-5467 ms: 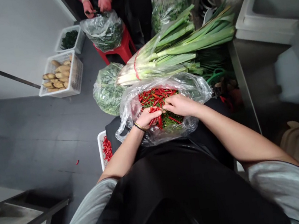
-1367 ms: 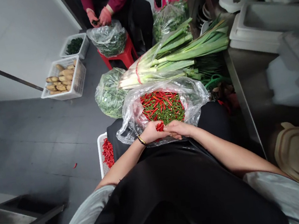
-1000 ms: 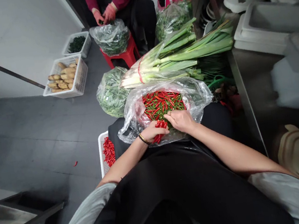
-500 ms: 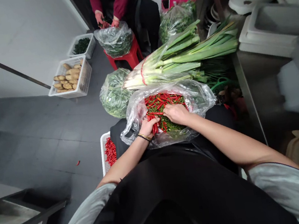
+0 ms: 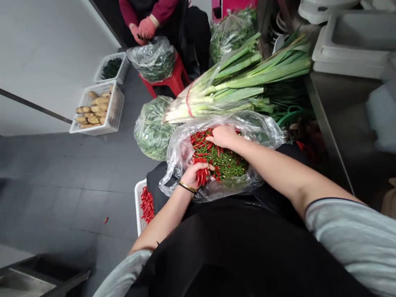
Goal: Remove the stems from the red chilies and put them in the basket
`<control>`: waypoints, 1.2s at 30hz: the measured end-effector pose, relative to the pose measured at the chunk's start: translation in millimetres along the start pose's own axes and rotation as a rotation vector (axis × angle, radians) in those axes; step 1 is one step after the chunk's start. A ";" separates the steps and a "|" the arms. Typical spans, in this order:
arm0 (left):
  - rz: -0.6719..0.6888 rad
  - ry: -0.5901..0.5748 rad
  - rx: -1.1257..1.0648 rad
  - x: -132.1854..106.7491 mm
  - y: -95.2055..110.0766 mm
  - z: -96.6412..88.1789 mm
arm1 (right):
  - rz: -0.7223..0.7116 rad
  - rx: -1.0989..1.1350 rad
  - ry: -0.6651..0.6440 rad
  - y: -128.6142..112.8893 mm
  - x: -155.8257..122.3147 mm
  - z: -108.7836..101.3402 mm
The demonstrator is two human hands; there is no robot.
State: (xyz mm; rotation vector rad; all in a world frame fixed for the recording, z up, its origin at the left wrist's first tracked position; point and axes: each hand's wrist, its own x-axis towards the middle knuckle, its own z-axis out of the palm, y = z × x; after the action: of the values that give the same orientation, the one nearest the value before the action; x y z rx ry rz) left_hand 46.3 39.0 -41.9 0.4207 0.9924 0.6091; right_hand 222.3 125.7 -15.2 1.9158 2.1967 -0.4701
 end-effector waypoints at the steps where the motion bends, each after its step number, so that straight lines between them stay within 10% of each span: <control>1: 0.021 0.002 0.004 0.0 0.6 0.2 | 0.036 0.004 -0.012 -1.7 7.7 1.7; 8: 0.261 0.141 -0.095 10.9 -5.8 9.3 | -0.110 0.360 0.070 7.2 -55.3 35.4; 12: 0.269 0.029 -0.077 10.4 -14.9 14.3 | -0.322 0.568 0.106 -2.2 -103.2 47.6; 18: 0.114 -0.248 0.337 -14.0 -13.3 5.6 | -0.283 0.848 -0.204 1.4 -106.9 46.9; 25: -0.010 -0.106 0.128 -12.7 -20.9 11.3 | -0.250 0.118 0.222 -12.8 -105.1 38.9; 36: 0.047 -0.290 -0.061 -9.2 -15.2 -15.1 | -0.263 -0.205 -0.006 -8.3 -10.1 8.8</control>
State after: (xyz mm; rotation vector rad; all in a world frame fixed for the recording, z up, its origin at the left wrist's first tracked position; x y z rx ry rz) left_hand 33.7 22.3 -52.2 0.4648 0.6873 0.5997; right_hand 215.0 112.2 -19.0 1.5304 2.4001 -0.2746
